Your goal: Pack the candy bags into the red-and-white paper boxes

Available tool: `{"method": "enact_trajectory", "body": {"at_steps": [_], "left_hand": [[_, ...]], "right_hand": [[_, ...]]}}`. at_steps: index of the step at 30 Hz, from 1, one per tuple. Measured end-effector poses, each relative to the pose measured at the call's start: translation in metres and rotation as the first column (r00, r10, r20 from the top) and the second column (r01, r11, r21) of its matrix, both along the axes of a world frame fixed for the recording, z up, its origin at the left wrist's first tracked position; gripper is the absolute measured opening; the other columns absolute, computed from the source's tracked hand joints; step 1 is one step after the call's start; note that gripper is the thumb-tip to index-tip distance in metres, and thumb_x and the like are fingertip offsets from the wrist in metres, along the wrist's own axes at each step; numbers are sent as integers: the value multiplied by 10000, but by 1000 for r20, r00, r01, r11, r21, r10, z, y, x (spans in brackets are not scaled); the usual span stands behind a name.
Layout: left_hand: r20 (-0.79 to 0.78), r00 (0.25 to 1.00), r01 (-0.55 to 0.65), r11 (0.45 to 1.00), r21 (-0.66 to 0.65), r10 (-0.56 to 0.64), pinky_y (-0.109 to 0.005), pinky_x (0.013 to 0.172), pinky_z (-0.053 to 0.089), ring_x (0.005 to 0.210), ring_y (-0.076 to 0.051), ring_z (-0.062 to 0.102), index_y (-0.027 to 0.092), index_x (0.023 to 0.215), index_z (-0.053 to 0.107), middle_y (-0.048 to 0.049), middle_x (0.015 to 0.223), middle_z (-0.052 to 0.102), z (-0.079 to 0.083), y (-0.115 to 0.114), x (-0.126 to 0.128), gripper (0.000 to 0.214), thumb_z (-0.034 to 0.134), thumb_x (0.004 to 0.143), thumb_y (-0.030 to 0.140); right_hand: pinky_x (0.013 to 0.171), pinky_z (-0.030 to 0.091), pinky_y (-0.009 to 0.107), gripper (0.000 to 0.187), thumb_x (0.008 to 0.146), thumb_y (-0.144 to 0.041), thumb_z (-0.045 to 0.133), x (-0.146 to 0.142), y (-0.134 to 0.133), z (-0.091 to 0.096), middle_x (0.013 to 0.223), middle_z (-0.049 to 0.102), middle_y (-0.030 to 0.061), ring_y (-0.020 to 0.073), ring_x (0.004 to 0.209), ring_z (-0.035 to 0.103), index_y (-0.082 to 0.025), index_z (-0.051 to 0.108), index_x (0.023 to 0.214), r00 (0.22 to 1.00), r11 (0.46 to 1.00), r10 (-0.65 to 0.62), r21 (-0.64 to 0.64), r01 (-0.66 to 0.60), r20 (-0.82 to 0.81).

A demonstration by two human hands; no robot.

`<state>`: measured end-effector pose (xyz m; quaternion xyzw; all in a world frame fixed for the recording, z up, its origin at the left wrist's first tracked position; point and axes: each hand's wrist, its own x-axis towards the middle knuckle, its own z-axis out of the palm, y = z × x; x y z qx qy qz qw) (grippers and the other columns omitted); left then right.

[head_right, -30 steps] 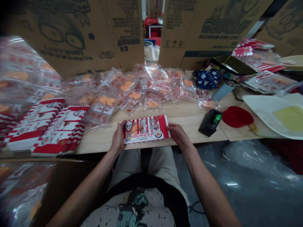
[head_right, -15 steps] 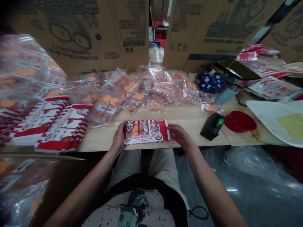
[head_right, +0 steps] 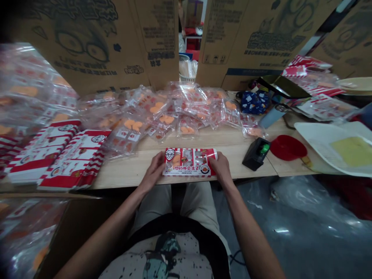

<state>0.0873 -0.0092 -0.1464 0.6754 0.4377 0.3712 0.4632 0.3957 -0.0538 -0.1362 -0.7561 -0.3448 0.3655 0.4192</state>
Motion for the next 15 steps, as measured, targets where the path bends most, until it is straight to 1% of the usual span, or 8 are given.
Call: {"method": "enact_trajectory", "body": {"at_steps": [2, 3, 5, 7, 9, 11, 13, 15], "left_hand": [[-114, 980, 178, 977, 121, -164, -504, 1246, 268, 1498, -318, 312, 201, 1566, 271, -171, 1602, 308, -2, -4, 2, 862, 679, 869, 503], [-173, 966, 221, 962, 163, -192, -527, 1244, 260, 1511, -341, 275, 199, 1581, 226, -190, 1613, 268, -3, -4, 2, 959, 735, 824, 494], [-269, 945, 242, 950, 196, -185, -585, 1242, 220, 1539, -395, 174, 199, 1600, 151, -223, 1639, 175, -6, 2, 2, 1136, 817, 737, 519], [-325, 929, 248, 951, 185, -179, -641, 1232, 175, 1547, -445, 96, 201, 1611, 80, -250, 1657, 95, -8, 14, 2, 1314, 875, 636, 580], [-356, 913, 272, 947, 173, -198, -669, 1225, 145, 1543, -475, 72, 199, 1614, 48, -264, 1660, 76, -9, 28, 1, 1451, 909, 530, 637], [-376, 902, 292, 941, 171, -211, -667, 1226, 143, 1540, -477, 92, 197, 1611, 64, -263, 1656, 110, -9, 41, 2, 1475, 906, 498, 672], [-396, 894, 296, 940, 169, -210, -659, 1229, 150, 1542, -469, 99, 194, 1607, 92, -257, 1652, 140, -8, 50, 3, 1424, 882, 532, 692], [-415, 886, 295, 942, 160, -207, -656, 1230, 155, 1547, -463, 82, 190, 1606, 89, -256, 1656, 134, -7, 52, 4, 1373, 854, 585, 696]], "right_hand": [[680, 554, 323, 272, 654, -319, 658, 5, 0, 0, 847, 761, 110, 295, 873, 716, -174, 683, 883, 998, 998, -60, -15, 60, -3], [700, 552, 322, 243, 641, -299, 673, 6, 0, 0, 850, 761, 114, 297, 899, 713, -178, 686, 851, 996, 997, -78, -19, 77, -37], [726, 563, 334, 227, 637, -283, 676, 6, -2, 2, 847, 766, 112, 295, 903, 715, -178, 698, 838, 987, 998, -70, -13, 69, -142], [747, 586, 361, 274, 635, -282, 671, 5, -5, 4, 853, 774, 102, 286, 862, 727, -170, 717, 881, 959, 999, -31, 9, 35, -281], [783, 604, 380, 321, 625, -269, 668, 6, -7, 7, 885, 782, 97, 272, 842, 739, -162, 730, 922, 918, 999, 13, 34, 1, -397], [815, 616, 376, 336, 623, -233, 673, 7, -10, 9, 932, 788, 98, 255, 857, 748, -159, 742, 943, 859, 998, 45, 56, -19, -510], [814, 627, 351, 349, 640, -189, 686, 7, -11, 9, 968, 792, 96, 235, 863, 755, -154, 752, 980, 762, 996, 70, 90, -15, -644], [802, 638, 332, 335, 673, -163, 708, 4, -13, 8, 986, 794, 97, 226, 853, 761, -142, 755, 1004, 655, 992, 99, 127, -4, -749]]}}
